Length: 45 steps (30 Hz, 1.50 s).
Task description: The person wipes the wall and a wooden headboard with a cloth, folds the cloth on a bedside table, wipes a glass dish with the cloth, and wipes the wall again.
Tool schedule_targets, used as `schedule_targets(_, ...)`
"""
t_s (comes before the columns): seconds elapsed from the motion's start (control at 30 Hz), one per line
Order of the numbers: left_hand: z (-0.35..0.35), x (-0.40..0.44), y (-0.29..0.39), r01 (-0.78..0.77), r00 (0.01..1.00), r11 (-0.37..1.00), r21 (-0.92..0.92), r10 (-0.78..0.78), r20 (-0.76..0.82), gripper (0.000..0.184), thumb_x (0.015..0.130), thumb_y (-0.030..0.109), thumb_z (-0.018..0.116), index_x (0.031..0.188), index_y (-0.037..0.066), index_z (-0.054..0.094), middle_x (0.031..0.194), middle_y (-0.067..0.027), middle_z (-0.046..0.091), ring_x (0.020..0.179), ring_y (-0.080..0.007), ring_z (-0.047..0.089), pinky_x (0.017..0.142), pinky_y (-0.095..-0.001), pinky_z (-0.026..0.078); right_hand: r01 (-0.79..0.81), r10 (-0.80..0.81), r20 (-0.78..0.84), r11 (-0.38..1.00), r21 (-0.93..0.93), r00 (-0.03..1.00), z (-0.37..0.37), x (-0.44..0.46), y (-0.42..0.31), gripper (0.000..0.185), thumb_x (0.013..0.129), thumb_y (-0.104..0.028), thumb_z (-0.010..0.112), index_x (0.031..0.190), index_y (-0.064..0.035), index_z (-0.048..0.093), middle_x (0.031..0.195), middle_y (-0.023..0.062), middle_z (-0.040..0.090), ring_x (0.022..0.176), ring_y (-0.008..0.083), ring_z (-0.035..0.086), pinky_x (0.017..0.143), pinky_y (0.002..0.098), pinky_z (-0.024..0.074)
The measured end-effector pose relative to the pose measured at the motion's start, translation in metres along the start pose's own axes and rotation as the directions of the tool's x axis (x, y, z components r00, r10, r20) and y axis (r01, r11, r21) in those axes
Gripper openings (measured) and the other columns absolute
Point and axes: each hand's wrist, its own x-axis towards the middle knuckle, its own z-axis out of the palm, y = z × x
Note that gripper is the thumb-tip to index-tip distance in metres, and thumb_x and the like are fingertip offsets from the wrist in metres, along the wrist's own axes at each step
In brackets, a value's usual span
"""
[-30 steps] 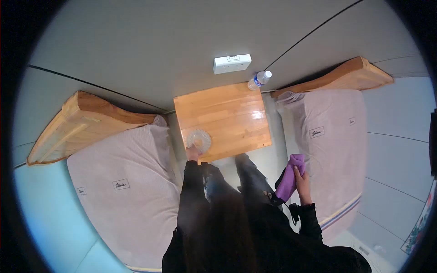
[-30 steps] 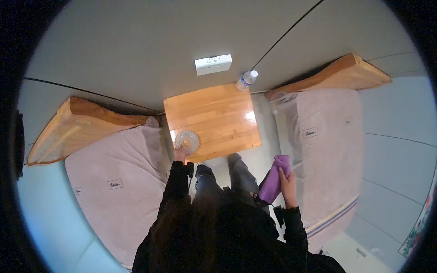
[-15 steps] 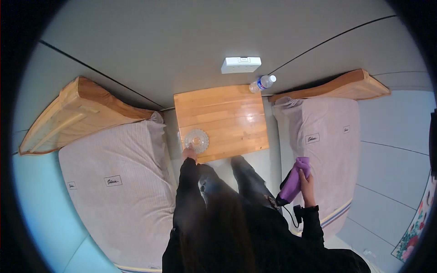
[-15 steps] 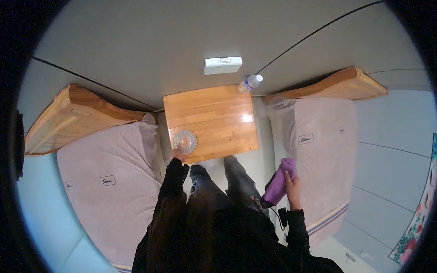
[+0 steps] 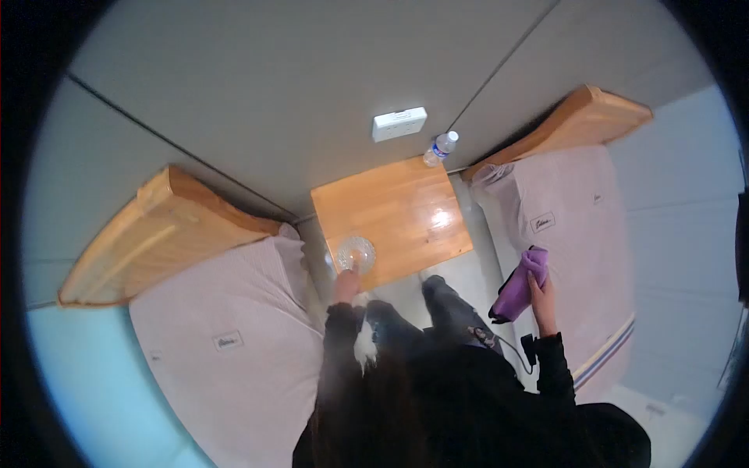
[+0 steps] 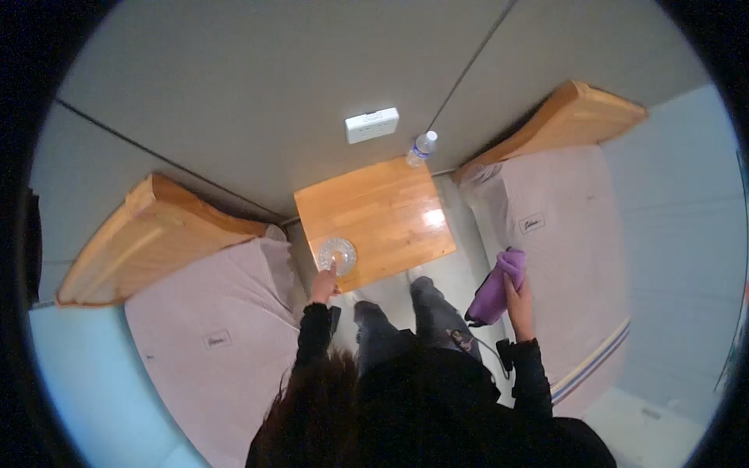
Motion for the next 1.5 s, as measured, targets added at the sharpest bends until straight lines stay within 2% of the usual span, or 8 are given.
schedule_targets(0.17, -0.072, -0.113, 0.117, -0.188, 0.977, 0.975, -0.119, 0.198, 0.074, 0.047, 0.096, 0.044, 0.05, 0.097, -0.002, 0.059, 0.063, -0.0134, 0.063, 0.055, -0.0216, 0.065, 0.052, -0.0314, 0.051, 0.159, -0.168, 0.081, 0.981, 0.109, 0.982, 0.009, -0.009, -0.012, 0.037, 0.092, -0.02, 0.06, 0.124, -0.0006, 0.054, 0.103, 0.0105, 0.066, 0.094, 0.0157, 0.059, 0.085, 0.0303, 0.0459)
schedule_targets(0.47, -0.04, -0.239, 0.323, -0.741, 0.671, 0.659, -0.125, 0.734, -0.108, 0.056, 0.079, 0.017, 0.075, 0.129, 0.007, 0.05, 0.128, -0.0187, 0.052, 0.119, -0.0287, 0.053, 0.091, -0.0376, 0.049, 0.376, -0.358, 0.547, 0.923, 0.084, 0.757, -0.05, 0.0, -0.051, 0.043, 0.079, -0.011, 0.059, 0.122, -0.006, 0.053, 0.095, 0.0227, 0.064, 0.086, 0.0379, 0.063, 0.076, 0.0414, 0.0497)
schedule_targets(0.57, -0.006, -0.27, 0.399, -0.926, 0.374, 0.365, 0.09, 0.92, 0.116, 0.055, 0.076, 0.016, 0.077, 0.125, 0.005, 0.054, 0.129, -0.0185, 0.05, 0.12, -0.0336, 0.05, 0.096, -0.0402, 0.045, 0.44, -0.438, 0.489, 0.89, 0.117, 0.755, -0.096, -0.005, -0.043, 0.041, 0.08, -0.011, 0.059, 0.12, -0.0063, 0.054, 0.095, 0.0222, 0.064, 0.087, 0.0384, 0.063, 0.077, 0.0421, 0.0493)
schedule_targets(0.7, 0.058, -0.273, 0.458, -0.968, 0.162, 0.201, -0.147, 0.956, 0.243, 0.034, 0.079, 0.009, 0.071, 0.109, 0.002, 0.058, 0.117, -0.0159, 0.057, 0.109, -0.0343, 0.055, 0.09, -0.0394, 0.046, 0.443, -0.443, 0.366, 0.892, 0.089, 0.818, -0.16, 0.004, -0.002, 0.036, 0.079, -0.011, 0.06, 0.114, -0.0058, 0.056, 0.093, 0.0203, 0.064, 0.088, 0.038, 0.062, 0.078, 0.0432, 0.0483)
schedule_targets(0.9, 0.149, -0.282, 0.525, -0.978, 0.032, 0.109, -0.177, 0.92, 0.391, 0.03, 0.079, 0.008, 0.071, 0.104, 0.002, 0.054, 0.103, -0.0139, 0.057, 0.09, -0.03, 0.059, 0.075, -0.0359, 0.049, 0.394, -0.395, 0.114, 0.919, 0.032, 0.912, -0.235, 0.006, 0.055, 0.034, 0.075, -0.01, 0.063, 0.108, -0.0056, 0.057, 0.1, 0.0161, 0.061, 0.092, 0.0357, 0.06, 0.079, 0.0407, 0.0478)
schedule_targets(1.1, 0.184, -0.296, 0.581, -0.836, 0.206, 0.47, -0.285, 0.749, 0.63, 0.033, 0.082, 0.015, 0.071, 0.108, 0.004, 0.054, 0.1, -0.0153, 0.059, 0.087, -0.0314, 0.062, 0.07, -0.035, 0.051, 0.366, -0.364, -0.045, 0.915, 0.172, 0.93, -0.259, 0.029, 0.099, 0.037, 0.07, -0.005, 0.066, 0.105, -0.0042, 0.057, 0.1, 0.0145, 0.06, 0.091, 0.0344, 0.06, 0.078, 0.0382, 0.0484)
schedule_targets(1.3, 0.202, -0.228, 0.628, -0.912, -0.107, 0.189, -0.364, 0.748, 0.655, 0.037, 0.077, 0.016, 0.077, 0.109, 0.007, 0.061, 0.096, -0.0132, 0.063, 0.08, -0.0271, 0.063, 0.073, -0.0371, 0.05, 0.356, -0.352, -0.055, 0.923, 0.147, 0.934, -0.267, 0.085, 0.089, 0.033, 0.069, -0.004, 0.068, 0.101, -0.003, 0.06, 0.099, 0.0138, 0.062, 0.091, 0.0332, 0.061, 0.079, 0.0368, 0.0496)
schedule_targets(1.5, 0.174, -0.154, 0.708, -0.898, 0.266, 0.434, -0.068, 0.66, 0.703, 0.036, 0.074, 0.028, 0.08, 0.091, 0.002, 0.06, 0.077, -0.0127, 0.06, 0.072, -0.0275, 0.059, 0.064, -0.0333, 0.046, 0.321, -0.316, -0.061, 0.94, 0.113, 0.947, -0.288, 0.193, 0.063, 0.021, 0.074, -0.002, 0.069, 0.093, -0.0017, 0.062, 0.091, 0.0126, 0.064, 0.084, 0.0291, 0.063, 0.073, 0.035, 0.0508)
